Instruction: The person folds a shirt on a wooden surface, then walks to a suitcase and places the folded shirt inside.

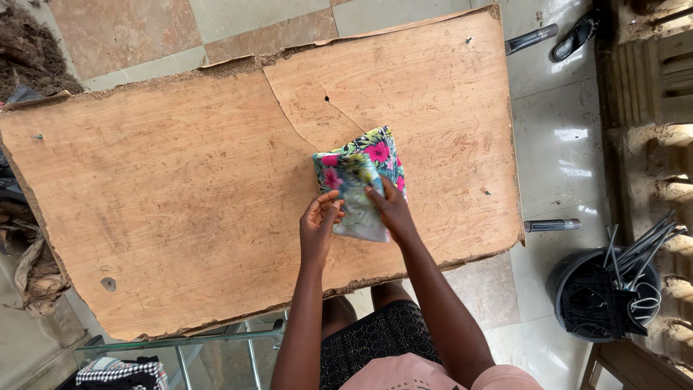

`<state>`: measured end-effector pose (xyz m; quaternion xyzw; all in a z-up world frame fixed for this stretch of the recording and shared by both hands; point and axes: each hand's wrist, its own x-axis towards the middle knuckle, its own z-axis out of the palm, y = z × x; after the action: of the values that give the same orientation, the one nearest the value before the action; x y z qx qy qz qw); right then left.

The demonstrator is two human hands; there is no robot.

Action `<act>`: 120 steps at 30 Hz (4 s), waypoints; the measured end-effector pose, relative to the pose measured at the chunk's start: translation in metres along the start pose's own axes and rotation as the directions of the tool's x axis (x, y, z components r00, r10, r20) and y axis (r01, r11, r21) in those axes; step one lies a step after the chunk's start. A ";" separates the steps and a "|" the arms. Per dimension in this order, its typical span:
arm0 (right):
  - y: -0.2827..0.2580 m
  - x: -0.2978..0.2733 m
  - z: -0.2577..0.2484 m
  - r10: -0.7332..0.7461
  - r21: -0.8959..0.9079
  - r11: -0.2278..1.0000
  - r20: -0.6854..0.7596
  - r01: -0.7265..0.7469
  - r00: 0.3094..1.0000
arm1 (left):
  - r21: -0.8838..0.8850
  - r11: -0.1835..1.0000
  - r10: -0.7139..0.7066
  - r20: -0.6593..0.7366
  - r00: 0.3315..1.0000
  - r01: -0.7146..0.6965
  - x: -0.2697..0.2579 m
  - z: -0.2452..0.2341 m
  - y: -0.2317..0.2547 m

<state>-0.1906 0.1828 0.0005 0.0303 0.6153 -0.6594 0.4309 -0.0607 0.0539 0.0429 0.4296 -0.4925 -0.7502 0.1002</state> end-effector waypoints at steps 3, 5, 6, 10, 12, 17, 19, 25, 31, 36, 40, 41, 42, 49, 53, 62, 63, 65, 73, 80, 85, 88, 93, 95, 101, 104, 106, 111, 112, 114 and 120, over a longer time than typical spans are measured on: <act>0.004 0.006 -0.020 -0.035 -0.045 0.999 -0.101 0.030 0.994 | 0.147 0.989 0.020 -0.118 0.993 -0.002 0.013 -0.002 -0.012; 0.003 0.012 -0.027 -0.134 -0.216 0.971 -0.159 0.098 0.978 | 0.272 0.960 0.096 -0.112 0.989 -0.062 0.019 -0.005 -0.011; 0.003 0.016 -0.030 -0.240 -0.388 0.910 -0.197 0.149 0.951 | 0.388 0.914 0.170 -0.095 0.981 -0.121 0.022 -0.004 -0.009; 0.002 0.027 -0.027 -0.316 -0.494 0.857 -0.275 0.148 0.908 | 0.617 0.707 0.431 0.010 0.902 -0.345 0.041 0.016 0.011; -0.003 0.030 -0.024 -0.680 -0.881 0.405 -0.111 0.245 0.725 | 0.794 0.413 0.512 0.204 0.835 -0.447 0.056 0.029 0.022; -0.003 0.007 -0.034 -0.649 -0.815 0.541 -0.246 0.209 0.720 | 0.826 0.167 0.433 0.429 0.793 -0.538 0.099 0.064 0.023; 0.004 -0.012 -0.039 -0.517 -0.682 0.710 -0.336 0.175 0.787 | 0.809 0.116 0.392 0.496 0.775 -0.577 0.116 0.072 0.018; 0.059 -0.068 -0.049 0.049 -0.131 0.983 -0.503 -0.132 0.863 | 0.912 0.159 0.045 0.376 0.926 -0.378 0.135 0.068 0.004; 0.072 -0.054 -0.033 0.031 0.093 0.995 -0.498 0.018 0.867 | 0.928 0.205 0.133 0.290 0.948 -0.312 0.127 0.038 -0.031; 0.044 -0.024 -0.049 0.140 0.506 0.861 -0.329 0.049 0.934 | 0.744 0.668 -0.081 0.063 0.995 0.008 0.110 0.003 -0.065; 0.034 -0.017 -0.073 0.202 0.386 0.906 -0.032 -0.175 0.979 | 0.514 0.841 -0.241 0.082 0.967 0.166 0.080 -0.016 -0.072; 0.031 -0.018 -0.078 0.239 0.359 0.902 0.046 -0.239 0.970 | 0.418 0.873 -0.315 0.094 0.944 0.249 0.069 -0.017 -0.065; 0.025 -0.020 -0.081 0.220 0.351 0.909 0.051 -0.224 0.974 | 0.319 0.887 -0.385 0.117 0.915 0.333 0.057 -0.015 -0.054; -0.065 -0.066 -0.078 0.248 0.344 0.882 0.242 -0.322 0.938 | -0.194 0.898 -0.327 0.304 0.895 0.395 -0.019 0.032 0.023; -0.109 -0.106 -0.073 0.126 0.315 0.920 0.333 -0.236 0.935 | -0.332 0.852 -0.239 0.442 0.865 0.405 -0.051 0.061 0.060; -0.151 -0.173 -0.068 -0.018 0.563 0.827 0.006 0.011 1.000 | -0.164 0.919 -0.218 0.545 0.810 0.358 -0.091 0.075 0.096; -0.153 -0.180 -0.069 -0.038 0.569 0.821 -0.005 0.034 0.999 | -0.150 0.925 -0.212 0.559 0.801 0.350 -0.095 0.077 0.100; -0.149 -0.201 -0.069 -0.084 0.538 0.840 0.005 0.068 0.996 | -0.254 0.905 -0.099 0.653 0.750 0.341 -0.118 0.075 0.101; -0.135 -0.282 -0.059 -0.148 0.538 0.826 -0.081 0.169 0.986 | -0.175 0.895 -0.168 0.720 0.673 0.411 -0.154 0.070 0.088; -0.108 -0.313 -0.079 -0.286 0.200 0.919 -0.252 0.339 0.924 | -0.288 0.863 -0.070 0.746 0.662 0.415 -0.196 0.096 0.089; -0.115 -0.350 -0.088 -0.417 0.016 0.897 -0.304 0.443 0.856 | -0.236 0.891 -0.128 0.688 0.715 0.387 -0.215 0.109 0.094; -0.129 -0.379 -0.084 -0.420 0.020 0.895 -0.295 0.445 0.858 | -0.199 0.903 -0.131 0.719 0.683 0.382 -0.216 0.109 0.095; -0.138 -0.402 -0.080 -0.438 0.252 0.831 -0.251 0.495 0.863 | -0.222 0.896 -0.065 0.792 0.607 0.386 -0.234 0.133 0.101; -0.138 -0.402 -0.084 -0.344 0.326 0.830 -0.341 0.453 0.875 | -0.217 0.883 -0.062 0.825 0.562 0.416 -0.241 0.151 0.100; -0.140 -0.416 -0.134 -0.278 0.483 0.732 -0.431 0.480 0.858 | -0.158 0.881 -0.130 0.824 0.551 0.445 -0.257 0.212 0.073; -0.145 -0.429 -0.172 -0.242 0.473 0.742 -0.471 0.475 0.848 | -0.144 0.865 -0.159 0.830 0.535 0.481 -0.263 0.254 0.055; -0.150 -0.437 -0.202 -0.279 0.490 0.713 -0.459 0.502 0.844 | -0.137 0.871 -0.164 0.824 0.543 0.471 -0.269 0.282 0.041; -0.152 -0.447 -0.288 -0.363 0.482 0.672 -0.447 0.562 0.817 | -0.035 0.889 -0.211 0.854 0.476 0.456 -0.269 0.348 0.015; -0.151 -0.448 -0.305 -0.352 0.449 0.693 -0.471 0.563 0.809 | 0.003 0.905 -0.227 0.849 0.477 0.426 -0.271 0.360 0.012; -0.144 -0.444 -0.335 -0.361 0.409 0.707 -0.493 0.577 0.792 | 0.034 0.924 -0.228 0.850 0.476 0.381 -0.272 0.386 0.009; -0.132 -0.454 -0.400 -0.259 0.500 0.674 -0.530 0.545 0.807 | 0.126 0.876 -0.294 0.905 0.307 0.466 -0.313 0.458 -0.014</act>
<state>-0.1823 0.7414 0.2670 0.1727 0.4252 -0.8836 0.0932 -0.2067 0.5394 0.2691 0.0492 -0.2890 -0.8982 -0.3277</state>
